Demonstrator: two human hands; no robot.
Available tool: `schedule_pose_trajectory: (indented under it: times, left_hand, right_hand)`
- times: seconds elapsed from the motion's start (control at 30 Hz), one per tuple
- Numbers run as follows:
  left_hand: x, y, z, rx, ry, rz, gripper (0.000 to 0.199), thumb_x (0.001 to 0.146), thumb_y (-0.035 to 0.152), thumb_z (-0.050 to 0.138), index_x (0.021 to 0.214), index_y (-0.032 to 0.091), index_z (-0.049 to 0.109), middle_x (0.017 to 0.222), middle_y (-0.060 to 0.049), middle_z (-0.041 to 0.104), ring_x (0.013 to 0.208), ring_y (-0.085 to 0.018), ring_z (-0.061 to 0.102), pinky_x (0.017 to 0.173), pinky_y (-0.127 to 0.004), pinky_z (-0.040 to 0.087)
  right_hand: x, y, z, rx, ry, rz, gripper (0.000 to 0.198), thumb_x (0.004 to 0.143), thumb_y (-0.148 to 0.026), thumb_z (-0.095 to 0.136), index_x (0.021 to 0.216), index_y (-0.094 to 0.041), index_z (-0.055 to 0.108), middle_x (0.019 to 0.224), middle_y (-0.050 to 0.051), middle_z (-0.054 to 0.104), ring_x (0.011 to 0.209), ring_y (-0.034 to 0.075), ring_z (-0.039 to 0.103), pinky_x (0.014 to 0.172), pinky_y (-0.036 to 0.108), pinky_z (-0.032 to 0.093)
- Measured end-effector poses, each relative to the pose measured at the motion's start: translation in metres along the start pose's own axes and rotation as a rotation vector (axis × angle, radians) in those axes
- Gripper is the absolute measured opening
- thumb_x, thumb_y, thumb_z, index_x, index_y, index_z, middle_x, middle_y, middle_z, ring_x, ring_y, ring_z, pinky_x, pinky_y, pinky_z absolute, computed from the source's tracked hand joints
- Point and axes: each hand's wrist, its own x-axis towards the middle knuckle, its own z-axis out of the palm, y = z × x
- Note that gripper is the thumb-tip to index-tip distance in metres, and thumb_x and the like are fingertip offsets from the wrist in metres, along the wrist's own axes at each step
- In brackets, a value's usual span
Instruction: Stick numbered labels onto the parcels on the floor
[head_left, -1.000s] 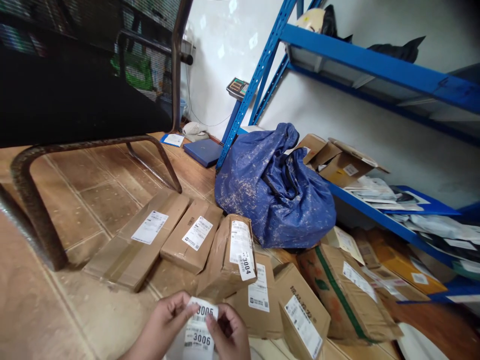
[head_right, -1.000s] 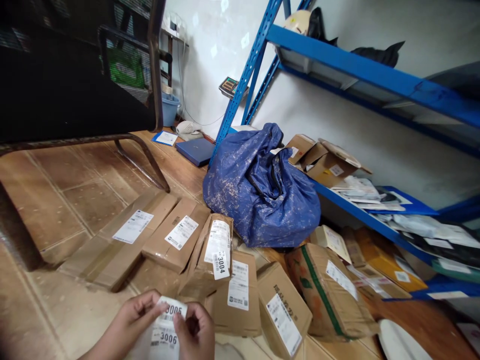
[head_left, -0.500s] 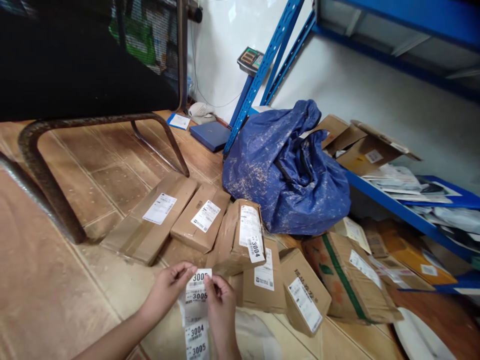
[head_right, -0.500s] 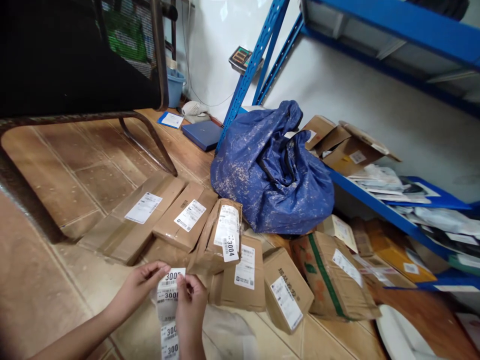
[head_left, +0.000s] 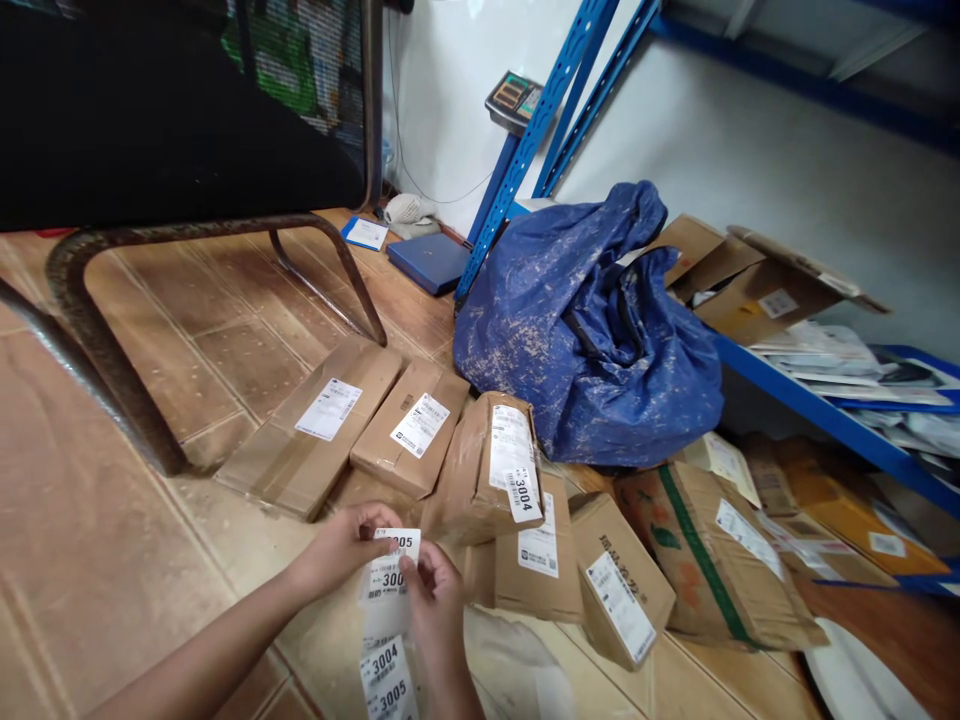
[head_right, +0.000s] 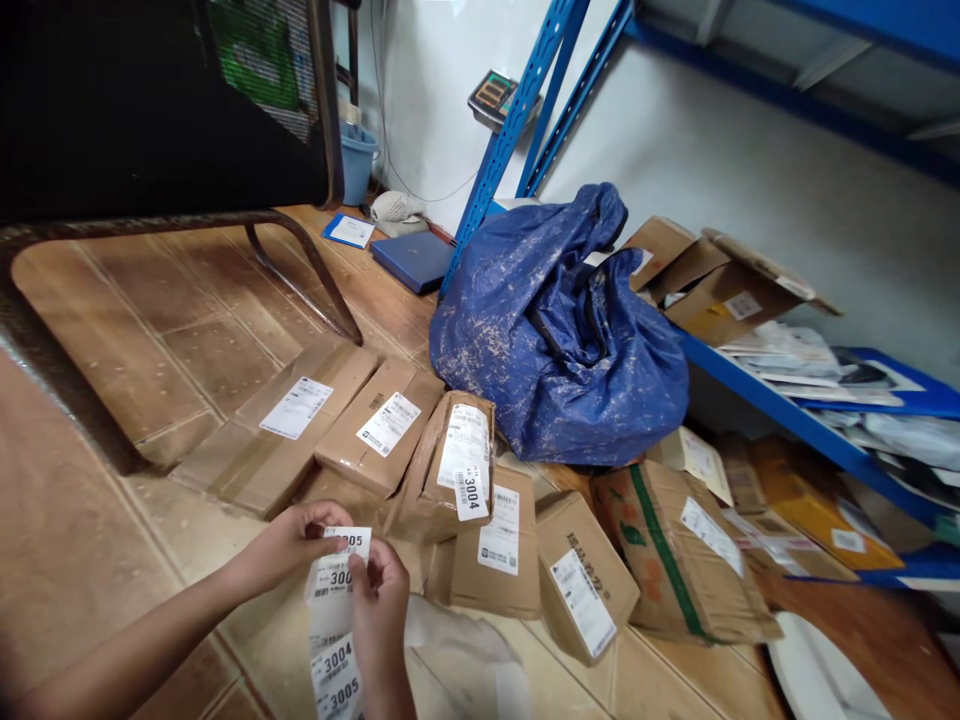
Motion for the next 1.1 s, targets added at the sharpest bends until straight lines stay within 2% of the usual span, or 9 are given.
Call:
schedule_pose_trajectory:
  times: [0.2,0.3,0.37,0.53,0.63,0.7,0.8,0.93,1.1]
  left_hand:
    - [0.002,-0.006,0.001,0.156,0.095,0.043,0.016,0.071,0.032,0.059,0.072,0.018,0.065,0.071,-0.001,0.068,0.068,-0.016,0.061,0.062,-0.024,0.043]
    - [0.008,-0.016,-0.001,0.267,0.111,0.084,0.013,0.075,0.029,0.059,0.072,0.018,0.066,0.07,0.0,0.069,0.065,-0.015,0.06,0.06,-0.024,0.043]
    - [0.014,-0.022,-0.002,0.373,0.125,0.143,0.011,0.077,0.025,0.059,0.071,0.019,0.067,0.073,-0.001,0.069,0.072,-0.016,0.061,0.066,-0.025,0.044]
    - [0.037,-0.033,0.001,0.67,0.183,0.34,0.009,0.078,0.023,0.064,0.07,0.023,0.07,0.076,-0.003,0.069,0.089,-0.024,0.055,0.082,-0.04,0.04]
    - [0.052,-0.041,0.001,0.783,0.263,0.453,0.012,0.08,0.027,0.062,0.072,0.023,0.071,0.105,-0.008,0.067,0.109,-0.03,0.048,0.095,-0.052,0.034]
    - [0.061,-0.047,-0.003,0.837,0.298,0.53,0.016,0.082,0.027,0.06,0.071,0.023,0.07,0.128,-0.008,0.057,0.125,-0.033,0.037,0.105,-0.06,0.022]
    - [0.074,-0.053,-0.015,0.896,0.285,0.617,0.02,0.087,0.026,0.053,0.075,0.023,0.069,0.135,-0.009,0.052,0.131,-0.031,0.035,0.107,-0.066,0.014]
    - [0.086,-0.058,-0.031,0.928,0.228,0.66,0.022,0.089,0.026,0.048,0.083,0.024,0.069,0.123,-0.007,0.062,0.125,-0.025,0.046,0.111,-0.055,0.023]
    - [0.09,-0.064,-0.038,0.93,0.167,0.628,0.02,0.087,0.028,0.051,0.093,0.025,0.07,0.113,-0.006,0.066,0.122,-0.023,0.049,0.107,-0.04,0.035]
  right_hand:
    - [0.004,0.029,0.009,0.101,0.149,0.103,0.039,0.065,-0.052,0.069,0.056,-0.018,0.053,0.047,-0.006,0.047,0.047,0.011,0.042,0.047,0.022,0.036]
    - [0.009,0.044,0.017,0.193,0.078,0.148,0.041,0.059,-0.053,0.073,0.075,-0.017,0.063,0.061,-0.001,0.063,0.056,0.015,0.053,0.053,0.025,0.043]
    - [0.015,0.052,0.021,0.136,0.063,0.181,0.048,0.057,-0.054,0.073,0.082,-0.013,0.068,0.069,0.006,0.069,0.062,0.019,0.06,0.057,0.028,0.046]
    - [0.035,0.071,0.027,-0.005,0.268,0.22,0.049,0.065,-0.058,0.064,0.075,-0.01,0.072,0.074,0.013,0.073,0.078,0.029,0.066,0.07,0.032,0.05]
    - [0.042,0.082,0.03,0.015,0.3,0.212,0.052,0.062,-0.056,0.067,0.088,-0.011,0.072,0.085,0.012,0.075,0.086,0.029,0.067,0.075,0.032,0.052]
    - [0.041,0.086,0.03,0.045,0.275,0.203,0.051,0.061,-0.053,0.07,0.09,-0.012,0.072,0.087,0.01,0.075,0.084,0.028,0.069,0.072,0.03,0.053]
    - [0.029,0.091,0.029,0.056,0.247,0.203,0.044,0.06,-0.05,0.072,0.08,-0.01,0.073,0.078,0.011,0.075,0.076,0.028,0.069,0.066,0.03,0.054]
    - [0.004,0.101,0.03,0.054,0.271,0.176,0.042,0.062,-0.052,0.07,0.075,-0.013,0.072,0.072,0.009,0.075,0.071,0.026,0.068,0.064,0.03,0.054]
    - [-0.021,0.116,0.03,0.036,0.298,0.186,0.048,0.062,-0.063,0.067,0.071,-0.016,0.071,0.067,0.007,0.073,0.068,0.026,0.067,0.064,0.031,0.053]
